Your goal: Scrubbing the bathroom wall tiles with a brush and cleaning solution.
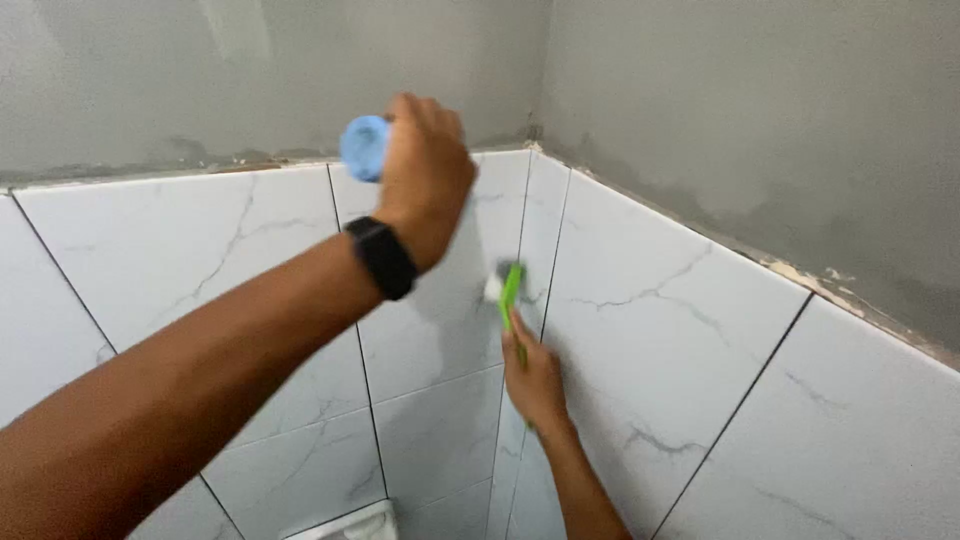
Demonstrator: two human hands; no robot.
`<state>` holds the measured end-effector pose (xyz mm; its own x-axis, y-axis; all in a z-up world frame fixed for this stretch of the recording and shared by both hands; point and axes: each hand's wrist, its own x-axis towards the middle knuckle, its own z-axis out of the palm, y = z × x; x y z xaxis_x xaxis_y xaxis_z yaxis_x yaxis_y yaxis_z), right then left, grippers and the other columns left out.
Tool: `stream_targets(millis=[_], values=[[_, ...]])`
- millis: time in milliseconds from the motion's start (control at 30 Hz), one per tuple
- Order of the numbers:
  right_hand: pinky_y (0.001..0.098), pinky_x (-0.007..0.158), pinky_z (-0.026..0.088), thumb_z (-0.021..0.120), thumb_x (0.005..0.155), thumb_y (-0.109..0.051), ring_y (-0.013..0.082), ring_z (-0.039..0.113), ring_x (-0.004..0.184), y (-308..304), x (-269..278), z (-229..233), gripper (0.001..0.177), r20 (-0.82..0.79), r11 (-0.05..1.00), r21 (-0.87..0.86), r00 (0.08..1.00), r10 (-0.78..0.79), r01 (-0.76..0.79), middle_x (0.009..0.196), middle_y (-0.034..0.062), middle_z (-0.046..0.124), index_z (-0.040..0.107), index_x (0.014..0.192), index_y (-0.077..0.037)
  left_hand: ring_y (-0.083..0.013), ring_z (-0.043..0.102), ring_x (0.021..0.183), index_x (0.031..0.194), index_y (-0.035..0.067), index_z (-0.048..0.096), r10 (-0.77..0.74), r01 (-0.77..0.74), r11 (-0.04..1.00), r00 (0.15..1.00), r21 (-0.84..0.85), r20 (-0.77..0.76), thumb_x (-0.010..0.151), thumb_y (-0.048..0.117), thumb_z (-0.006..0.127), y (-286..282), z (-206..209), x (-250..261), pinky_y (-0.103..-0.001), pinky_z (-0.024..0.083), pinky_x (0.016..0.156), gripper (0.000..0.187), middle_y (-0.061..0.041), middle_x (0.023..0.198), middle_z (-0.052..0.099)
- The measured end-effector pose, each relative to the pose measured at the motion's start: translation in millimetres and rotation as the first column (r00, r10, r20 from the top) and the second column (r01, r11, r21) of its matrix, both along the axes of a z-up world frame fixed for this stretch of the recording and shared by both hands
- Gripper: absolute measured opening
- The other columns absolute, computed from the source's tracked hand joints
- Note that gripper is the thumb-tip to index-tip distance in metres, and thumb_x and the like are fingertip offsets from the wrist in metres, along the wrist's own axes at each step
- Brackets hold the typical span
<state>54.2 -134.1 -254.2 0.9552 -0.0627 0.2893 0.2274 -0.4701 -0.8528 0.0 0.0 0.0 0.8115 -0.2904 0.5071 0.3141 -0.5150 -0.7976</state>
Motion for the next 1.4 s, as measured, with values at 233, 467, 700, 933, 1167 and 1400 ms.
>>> stream_targets(millis=[233, 467, 700, 933, 1167, 1400], values=[[0.0342, 0.044, 0.048, 0.049, 0.106, -0.031, 0.0113, 0.054, 0.047, 43.7, 23.5, 101.3, 0.049, 0.409, 0.99, -0.085, 0.91, -0.064, 0.108, 0.058, 0.006, 0.061, 0.048, 0.153, -0.018, -0.0193, 0.06, 0.086, 0.104, 0.008, 0.069, -0.154, 0.179, 0.941, 0.982, -0.286, 0.108, 0.08, 0.027, 0.078, 129.8, -36.5, -11.3, -0.037, 0.047, 0.075, 0.032, -0.007, 0.097, 0.064], [0.0458, 0.054, 0.053, 0.052, 0.103, -0.027, 0.0261, 0.064, 0.051, 143.6, -22.0, 129.5, 0.047, 0.526, 0.975, -0.208, 0.85, 0.041, 0.082, 0.061, 0.0154, 0.066, 0.052, 0.15, -0.021, -0.0279, 0.056, 0.101, 0.092, 0.008, 0.065, -0.506, 0.706, 0.676, 0.654, -0.211, 0.562, 0.074, 0.041, 0.077, 191.4, -64.6, -24.2, -0.049, 0.043, 0.092, 0.039, -0.009, 0.099, 0.062], [0.0469, 0.046, 0.053, 0.049, 0.102, -0.027, 0.0298, 0.063, 0.043, 144.7, -41.3, 57.2, 0.052, 0.405, 0.918, -0.384, 0.911, 0.076, 0.095, 0.054, 0.0154, 0.064, 0.045, 0.152, -0.017, -0.0315, 0.05, 0.096, 0.104, 0.002, 0.066, -0.554, 0.873, 0.377, 0.48, -0.309, 0.681, 0.084, 0.055, 0.078, 194.4, -79.4, -7.1, -0.05, 0.039, 0.088, 0.058, -0.013, 0.1, 0.06], [0.0456, 0.043, 0.053, 0.05, 0.102, -0.026, 0.0281, 0.063, 0.043, 139.6, -23.5, 12.7, 0.054, 0.297, 0.877, -0.479, 0.946, 0.128, 0.032, 0.055, 0.0134, 0.065, 0.041, 0.155, -0.017, -0.0306, 0.051, 0.1, 0.107, 0.004, 0.068, -0.503, 0.877, 0.296, 0.48, -0.378, 0.719, 0.087, 0.055, 0.075, 195.6, -79.2, -21.1, -0.049, 0.037, 0.091, 0.055, -0.009, 0.102, 0.063], [0.0479, 0.052, 0.055, 0.055, 0.103, -0.026, 0.0342, 0.067, 0.052, 148.9, -11.0, 117.8, 0.047, 0.597, 0.946, -0.297, 0.799, 0.078, 0.129, 0.062, 0.0176, 0.067, 0.052, 0.149, -0.017, -0.0305, 0.056, 0.091, 0.108, 0.003, 0.07, -0.516, 0.817, 0.315, 0.575, -0.483, 0.635, 0.084, 0.055, 0.08, 200.2, -76.6, -26.1, -0.047, 0.045, 0.076, 0.058, -0.01, 0.095, 0.065], [0.0444, 0.04, 0.048, 0.053, 0.104, -0.029, 0.0246, 0.058, 0.041, 160.8, -2.8, -7.3, 0.051, 0.527, 0.961, -0.256, 0.849, 0.044, 0.109, 0.052, 0.0095, 0.06, 0.046, 0.153, -0.018, -0.0298, 0.058, 0.09, 0.112, 0.001, 0.07, -0.528, 0.819, 0.366, 0.574, -0.442, 0.626, 0.083, 0.052, 0.083, 199.3, -76.9, -23.5, -0.045, 0.049, 0.076, 0.06, -0.011, 0.1, 0.066]])
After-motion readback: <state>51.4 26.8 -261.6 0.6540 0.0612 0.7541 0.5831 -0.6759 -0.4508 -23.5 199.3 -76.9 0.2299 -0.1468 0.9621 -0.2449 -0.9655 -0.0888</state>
